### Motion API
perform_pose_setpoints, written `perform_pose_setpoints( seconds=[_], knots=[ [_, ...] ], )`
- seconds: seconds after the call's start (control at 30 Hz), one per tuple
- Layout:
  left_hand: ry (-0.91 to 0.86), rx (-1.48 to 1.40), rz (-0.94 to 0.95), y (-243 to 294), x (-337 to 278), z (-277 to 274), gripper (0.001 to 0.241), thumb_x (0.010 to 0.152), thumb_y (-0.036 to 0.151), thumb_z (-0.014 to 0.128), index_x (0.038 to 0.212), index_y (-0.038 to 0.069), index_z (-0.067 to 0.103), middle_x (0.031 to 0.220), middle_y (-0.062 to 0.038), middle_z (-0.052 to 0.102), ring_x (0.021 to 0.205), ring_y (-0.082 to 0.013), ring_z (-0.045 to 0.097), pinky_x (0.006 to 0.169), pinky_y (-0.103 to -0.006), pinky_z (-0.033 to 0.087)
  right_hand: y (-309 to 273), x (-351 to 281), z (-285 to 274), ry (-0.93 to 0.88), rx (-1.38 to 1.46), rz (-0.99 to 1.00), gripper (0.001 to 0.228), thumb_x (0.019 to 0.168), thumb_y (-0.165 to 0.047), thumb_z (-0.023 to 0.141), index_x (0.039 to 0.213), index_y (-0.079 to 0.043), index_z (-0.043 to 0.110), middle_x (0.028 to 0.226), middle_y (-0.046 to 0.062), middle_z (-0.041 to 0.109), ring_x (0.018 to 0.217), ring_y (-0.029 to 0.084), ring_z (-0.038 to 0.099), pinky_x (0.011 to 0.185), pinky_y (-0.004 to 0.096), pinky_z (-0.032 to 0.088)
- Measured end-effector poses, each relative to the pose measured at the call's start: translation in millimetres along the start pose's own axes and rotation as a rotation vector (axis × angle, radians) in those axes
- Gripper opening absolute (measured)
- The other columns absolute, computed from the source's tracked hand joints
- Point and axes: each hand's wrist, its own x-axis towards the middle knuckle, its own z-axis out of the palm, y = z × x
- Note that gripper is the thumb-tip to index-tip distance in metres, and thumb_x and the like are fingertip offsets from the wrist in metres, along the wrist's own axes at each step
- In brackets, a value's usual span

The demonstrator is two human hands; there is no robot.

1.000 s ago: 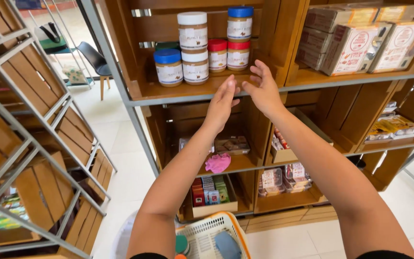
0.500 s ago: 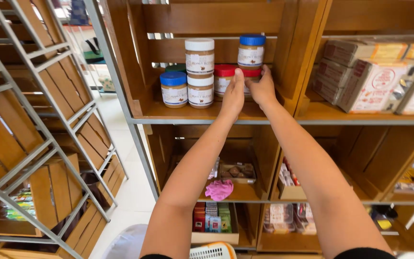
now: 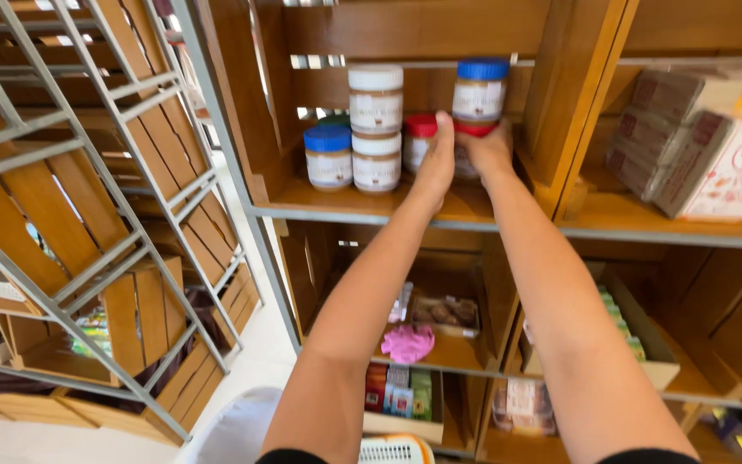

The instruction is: Removing jars from a shelf, cleaning the shelf with a cloth, and then wiping and replacing the jars.

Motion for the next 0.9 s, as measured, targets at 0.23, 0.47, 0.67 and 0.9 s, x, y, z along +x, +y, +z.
perform_pose_setpoints(
  seconds=[0.23,0.47,0.67,0.9],
  knots=[
    [-0.022,-0.003,-0.049,27,-13,-1,0.103,0.096,0.076,0.028,0.158,-0.006,0.030,0.164,-0.023,0.032,0.154,-0.0307,0.027,0.123,-0.0381,0.021,-64,-50,-34,0.006,0.136,-0.121,0.099,0.064,-0.018,0.101,0.137,0.001,0.037,0.126,0.015,0.062,0.116,0.027,0.065,0.095,0.038,0.056],
    [-0.129,-0.084,0.086,26,-24,1,0.100,0.099,0.074,0.030,0.161,-0.005,0.022,0.169,-0.023,0.025,0.157,-0.0307,0.021,0.126,-0.0380,0.017,-113,-94,-69,-0.243,0.188,-0.080,0.080,0.076,-0.010,0.092,0.138,-0.001,0.043,0.128,0.012,0.067,0.117,0.022,0.069,0.097,0.037,0.060],
    [-0.252,-0.085,0.128,59,-69,-15,0.102,0.099,0.075,0.027,0.165,-0.001,0.010,0.174,-0.020,0.011,0.161,-0.0296,0.010,0.128,-0.0372,0.011,-139,-132,-87,-0.343,0.251,-0.191,0.075,0.081,-0.002,0.090,0.142,-0.001,0.045,0.135,0.013,0.066,0.124,0.023,0.067,0.106,0.038,0.059],
    [-0.358,0.004,0.338,95,-122,-48,0.093,0.107,0.070,0.024,0.169,0.003,0.004,0.177,-0.019,0.008,0.166,-0.0300,0.006,0.134,-0.0379,0.009,-176,-190,-94,-0.319,0.210,-0.282,0.078,0.090,-0.003,0.090,0.149,0.001,0.038,0.146,0.013,0.060,0.137,0.022,0.061,0.119,0.037,0.052]
  ],
)
